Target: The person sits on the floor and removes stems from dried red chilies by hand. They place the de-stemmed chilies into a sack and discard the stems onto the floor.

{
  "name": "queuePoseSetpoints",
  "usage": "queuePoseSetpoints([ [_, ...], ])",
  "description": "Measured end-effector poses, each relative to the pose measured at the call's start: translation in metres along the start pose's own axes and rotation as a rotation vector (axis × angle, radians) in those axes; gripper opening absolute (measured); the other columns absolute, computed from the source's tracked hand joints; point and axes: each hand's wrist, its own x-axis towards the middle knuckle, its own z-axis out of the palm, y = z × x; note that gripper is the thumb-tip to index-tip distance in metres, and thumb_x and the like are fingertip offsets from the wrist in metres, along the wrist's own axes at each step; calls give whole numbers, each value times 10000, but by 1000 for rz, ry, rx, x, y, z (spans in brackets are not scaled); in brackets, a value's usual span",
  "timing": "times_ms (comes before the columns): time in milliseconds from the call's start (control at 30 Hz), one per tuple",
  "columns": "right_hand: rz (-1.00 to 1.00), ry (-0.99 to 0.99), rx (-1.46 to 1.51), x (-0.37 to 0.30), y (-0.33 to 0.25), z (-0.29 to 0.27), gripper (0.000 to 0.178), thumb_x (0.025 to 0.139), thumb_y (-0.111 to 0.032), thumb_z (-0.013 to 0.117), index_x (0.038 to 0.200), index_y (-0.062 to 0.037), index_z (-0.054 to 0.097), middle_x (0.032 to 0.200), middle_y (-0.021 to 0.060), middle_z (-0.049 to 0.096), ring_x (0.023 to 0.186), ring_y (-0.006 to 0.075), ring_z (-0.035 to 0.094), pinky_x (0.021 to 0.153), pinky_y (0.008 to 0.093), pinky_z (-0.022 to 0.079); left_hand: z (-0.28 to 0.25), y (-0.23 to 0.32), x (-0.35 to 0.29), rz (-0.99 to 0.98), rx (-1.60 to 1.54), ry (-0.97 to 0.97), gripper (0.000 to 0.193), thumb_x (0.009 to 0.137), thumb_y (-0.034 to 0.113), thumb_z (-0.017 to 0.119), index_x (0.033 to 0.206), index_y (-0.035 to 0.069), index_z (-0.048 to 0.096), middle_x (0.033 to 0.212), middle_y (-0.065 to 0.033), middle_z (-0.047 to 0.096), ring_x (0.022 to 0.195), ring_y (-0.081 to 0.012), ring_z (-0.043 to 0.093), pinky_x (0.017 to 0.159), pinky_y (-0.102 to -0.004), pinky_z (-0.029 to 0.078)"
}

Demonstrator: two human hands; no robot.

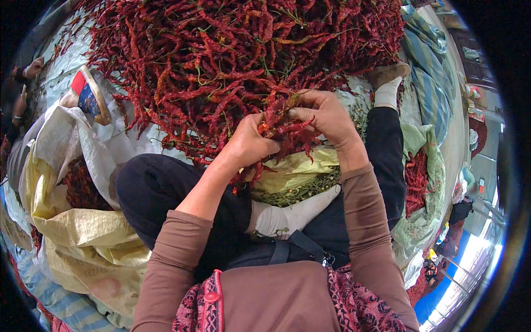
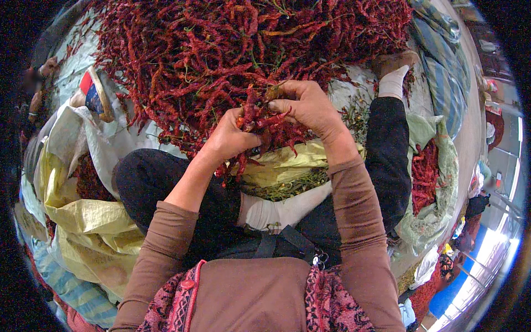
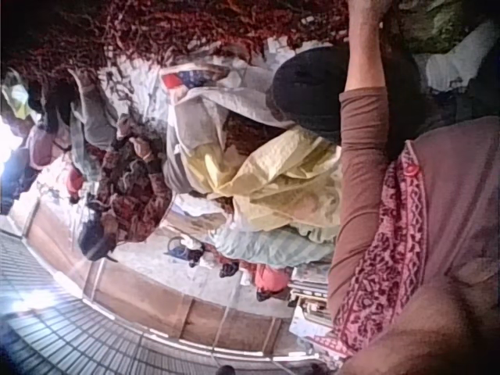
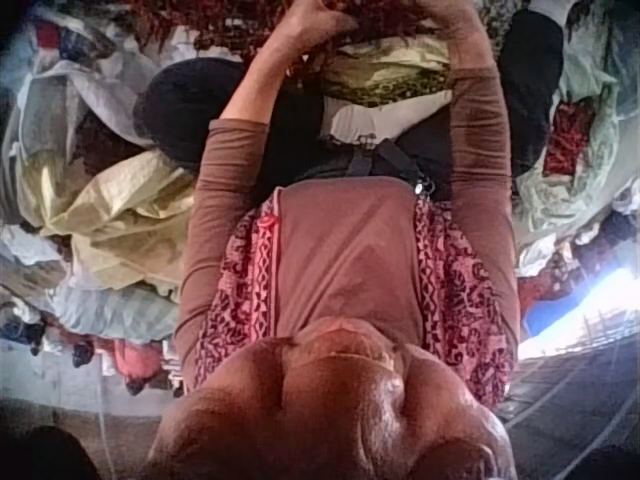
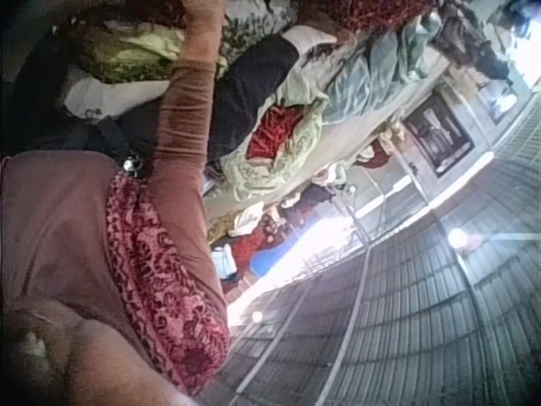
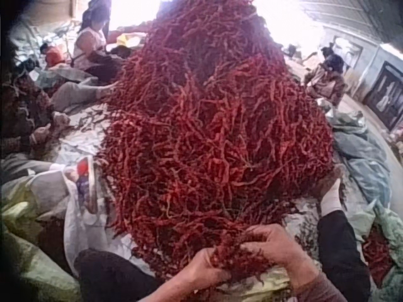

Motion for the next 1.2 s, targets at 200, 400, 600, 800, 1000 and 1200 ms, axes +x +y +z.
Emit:
queuePoseSetpoints([
  [200, 154, -8, 84, -6, 5, -7, 143, 795, -111, 669, 897, -10, 665, 737, -37, 599, 675, 44, 526, 601, 217, 421, -1, -4, 3, 4, -30, -52, 342, 655, -50, 633, 993, 6, 620, 849, 21, 632, 768, -55, 541, 728, -239, 462],
  [400, -68, 30, 237, -8, 25, 14, 113, 804, -112, 645, 872, -25, 667, 757, -22, 617, 642, 38, 522, 580, 205, 407, -3, 2, -1, 18, -36, -117, 313, 667, -55, 637, 975, 2, 634, 832, 23, 634, 752, -47, 523, 696, -232, 458],
  [600, 347, -98, 796, -22, 41, 12, 42, 773, -78, 582, 792, -56, 612, 739, 0, 611, 595, 85, 559, 525, 228, 447, -5, 6, -4, 104, 291, -195, 213, 713, -30, 629, 912, 36, 671, 715, -71, 653, 716, -28, 528, 650, -263, 467],
  [800, -184, 455, -515, -14, 52, 24, 125, 746, -120, 558, 703, -17, 615, 649, 130, 622, 584, 250, 611, 560, 337, 480, -2, -13, -8, 23, 351, -282, 223, 752, -98, 557, 923, 3, 659, 785, 38, 644, 775, -25, 485, 688, -238, 458],
  [1000, -54, 262, -541, -26, 44, -24, 164, 741, -56, 599, 885, -12, 664, 773, 126, 659, 754, 210, 648, 691, 313, 501, 1, -4, -1, -100, 151, -287, 266, 679, -83, 625, 924, 16, 653, 796, 52, 631, 750, -21, 499, 674, -229, 452],
  [1200, -123, 146, 94, -49, 0, 11, 155, 798, 11, 625, 942, -17, 676, 825, 16, 658, 750, 73, 596, 680, 223, 488, -8, -2, -5, -146, 174, -243, 276, 673, -62, 640, 935, 27, 653, 812, 53, 628, 748, -26, 510, 669, -231, 453],
])
